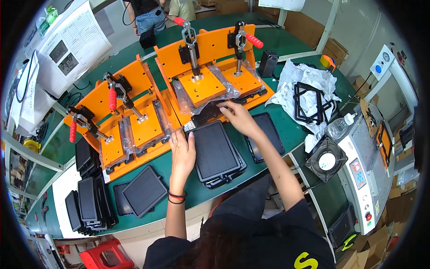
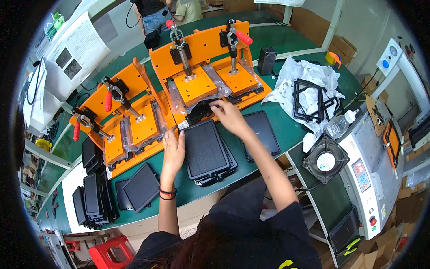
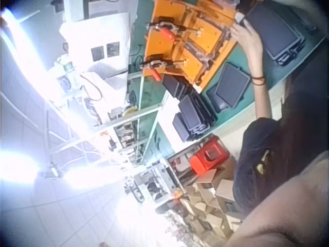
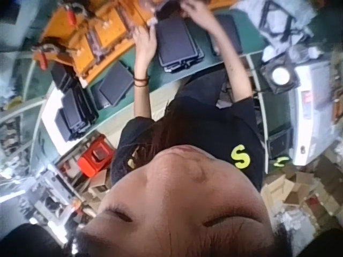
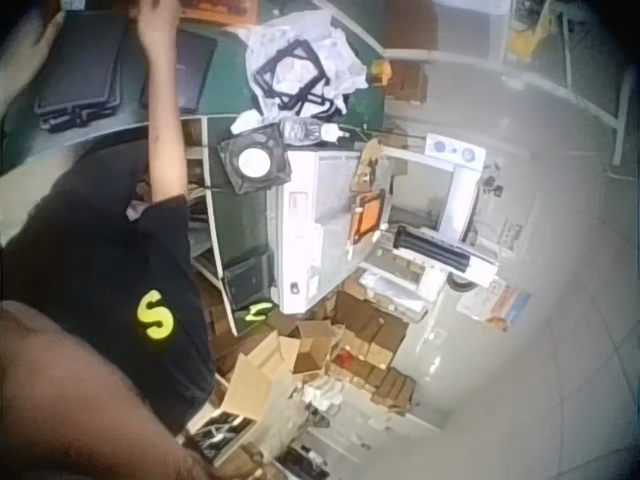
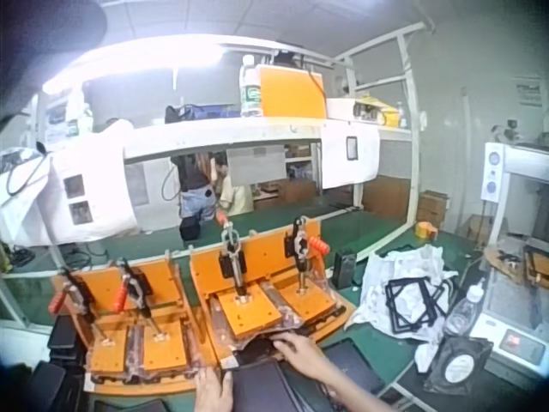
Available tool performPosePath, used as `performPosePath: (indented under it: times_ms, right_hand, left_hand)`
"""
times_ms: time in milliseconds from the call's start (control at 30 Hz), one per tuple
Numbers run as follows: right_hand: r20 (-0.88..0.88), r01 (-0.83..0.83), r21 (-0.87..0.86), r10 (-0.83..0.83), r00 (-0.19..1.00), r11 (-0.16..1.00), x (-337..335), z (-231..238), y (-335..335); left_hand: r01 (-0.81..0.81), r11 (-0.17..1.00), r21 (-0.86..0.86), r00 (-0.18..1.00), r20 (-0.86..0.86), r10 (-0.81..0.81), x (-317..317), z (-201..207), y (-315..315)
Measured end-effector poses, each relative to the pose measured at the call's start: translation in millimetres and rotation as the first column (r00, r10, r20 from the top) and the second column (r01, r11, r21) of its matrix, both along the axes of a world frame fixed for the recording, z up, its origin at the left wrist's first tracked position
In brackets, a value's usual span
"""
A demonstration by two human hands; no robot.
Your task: The person unpacks black rectangular electronic devices from a cardboard box and places them on a workbench. They then use a manual press tool to attach black frames to the devices, repeating the process for multiple units. The person stacks the finished devices on the table.
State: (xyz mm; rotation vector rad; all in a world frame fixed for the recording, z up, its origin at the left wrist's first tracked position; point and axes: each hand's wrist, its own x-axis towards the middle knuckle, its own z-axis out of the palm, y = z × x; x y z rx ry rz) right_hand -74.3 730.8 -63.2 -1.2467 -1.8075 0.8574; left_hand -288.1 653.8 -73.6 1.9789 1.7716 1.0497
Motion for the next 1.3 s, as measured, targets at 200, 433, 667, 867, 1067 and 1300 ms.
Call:
performPosePath:
  times_ms: [200, 433, 667, 867, 1067, 1300]
  right_hand:
    - [-0.067, -0.002, 0.058, 0.006, 0.998, 0.998, -15, -32, -69]
    - [-0.108, -0.002, -0.033, -0.002, 0.994, 0.999, -7, -28, -66]
    - [-0.188, 0.212, 0.108, -0.189, 0.964, 0.971, -9, -9, -19]
    - [0.022, 0.202, -0.013, -0.202, 0.979, 0.979, -5, -17, 10]
    - [0.154, 0.049, 0.193, -0.080, 0.985, 0.980, -3, -11, 2]
    - [0.210, 0.055, 0.300, -0.123, 0.970, 0.952, -11, -30, 18]
  left_hand:
    - [-0.044, 0.998, -0.055, 0.958, 0.280, 0.058, 13, -19, -24]
    - [-0.060, 0.998, -0.032, 0.931, 0.359, 0.068, 22, -26, -31]
    - [-0.137, 0.976, 0.168, 0.948, 0.309, 0.080, 17, 4, 0]
    - [-0.001, 0.984, 0.179, 0.991, 0.130, -0.023, -1, -16, 58]
    - [0.090, 0.996, -0.024, 0.990, 0.107, -0.087, 9, -18, 75]
    - [0.193, 0.979, 0.064, 0.961, -0.216, -0.175, 7, -21, 84]
